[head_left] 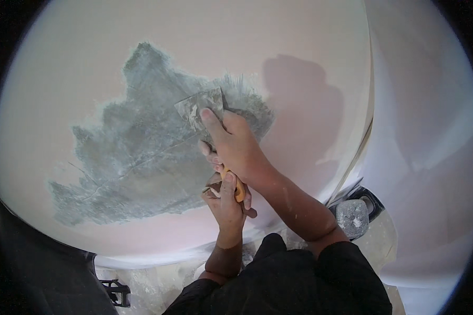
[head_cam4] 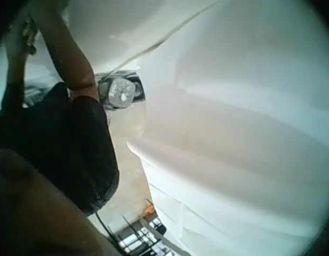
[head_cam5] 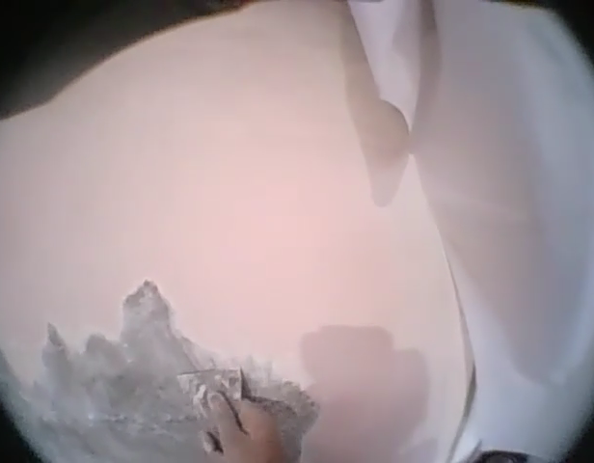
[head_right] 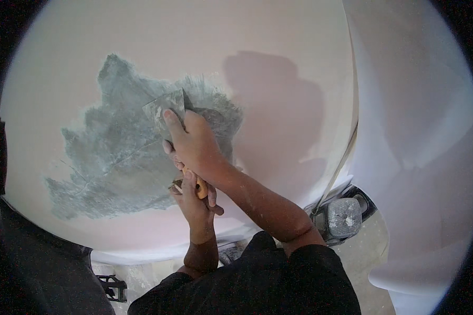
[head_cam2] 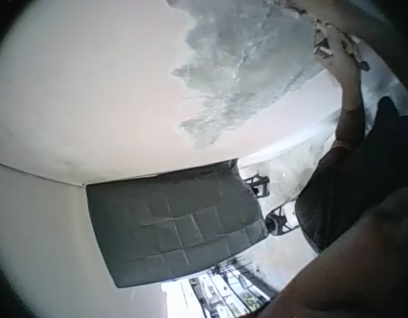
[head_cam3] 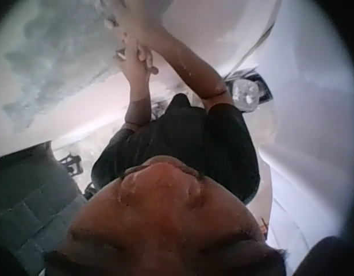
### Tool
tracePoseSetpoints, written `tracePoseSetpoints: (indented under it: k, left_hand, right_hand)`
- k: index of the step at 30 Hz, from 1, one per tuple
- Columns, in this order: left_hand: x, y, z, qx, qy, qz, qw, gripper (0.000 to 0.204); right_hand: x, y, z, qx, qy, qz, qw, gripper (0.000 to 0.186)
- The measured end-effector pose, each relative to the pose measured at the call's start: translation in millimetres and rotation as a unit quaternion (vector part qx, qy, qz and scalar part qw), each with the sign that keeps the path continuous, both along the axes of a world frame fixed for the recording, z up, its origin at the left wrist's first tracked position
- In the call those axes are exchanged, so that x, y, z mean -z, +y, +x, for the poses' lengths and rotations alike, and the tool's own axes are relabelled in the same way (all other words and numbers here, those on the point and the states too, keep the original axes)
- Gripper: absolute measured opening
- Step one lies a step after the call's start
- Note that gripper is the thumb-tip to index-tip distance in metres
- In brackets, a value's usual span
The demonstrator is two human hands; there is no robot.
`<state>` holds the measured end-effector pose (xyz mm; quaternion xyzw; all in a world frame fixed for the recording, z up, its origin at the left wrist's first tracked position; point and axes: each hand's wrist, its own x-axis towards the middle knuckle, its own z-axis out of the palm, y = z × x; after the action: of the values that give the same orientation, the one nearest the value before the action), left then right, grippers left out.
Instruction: Apply patching compound to a wall and then sand it smooth.
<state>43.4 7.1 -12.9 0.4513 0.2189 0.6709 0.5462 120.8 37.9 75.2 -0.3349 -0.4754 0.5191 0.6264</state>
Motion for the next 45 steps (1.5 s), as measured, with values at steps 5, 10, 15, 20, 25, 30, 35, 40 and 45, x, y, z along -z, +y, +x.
tracePoseSetpoints:
  k: [5, 10, 15, 20, 25, 30, 35, 40, 45]
  left_hand:
    - [4.3, 0.2, 5.1, -0.027, 0.014, -0.019, 0.999, 0.025]
    - [5.9, -2.7, 3.2, -0.038, -0.024, -0.059, 0.997, 0.021]
    - [4.9, -4.7, 1.4, -0.036, 0.013, -0.064, 0.997, 0.023]
    - [21.3, 10.7, -7.6, -0.035, 0.104, -0.116, 0.987, 0.032]
    - [-4.2, -4.4, 3.7, -0.07, 0.061, -0.079, 0.993, 0.028]
    - [2.0, -4.5, 5.6, -0.032, 0.029, -0.034, 0.998, 0.026]
    - [-4.7, -4.3, 1.2, -0.016, -0.001, -0.075, 0.997, 0.025]
    - [2.7, -1.7, 0.3, -0.046, 0.12, -0.086, 0.988, 0.025]
    - [-2.6, -11.6, 8.4, -0.055, 0.035, -0.057, 0.996, 0.023]
  right_hand:
    - [19.9, 0.2, 4.0, -0.045, 0.078, 0.063, 0.994, 0.023]
    - [9.6, 0.4, 1.3, -0.031, 0.053, 0.032, 0.998, 0.021]
    - [8.8, 7.5, -2.7, -0.004, 0.04, 0.032, 0.999, 0.024]
    - [7.6, 17.9, -3.5, 0.023, -0.037, 0.042, 0.998, 0.024]
    - [8.7, 14.4, -2.6, -0.001, 0.011, 0.04, 0.999, 0.024]
    - [4.3, 2.2, 1.5, -0.039, 0.034, 0.02, 0.998, 0.03]
    - [-4.0, 3.1, -4.5, 0.02, -0.005, 0.036, 0.999, 0.024]
    - [0.0, 4.2, -1.2, -0.022, 0.037, 0.021, 0.999, 0.024]
    - [-2.0, 0.1, -0.6, -0.032, 0.014, 0.009, 0.999, 0.025]
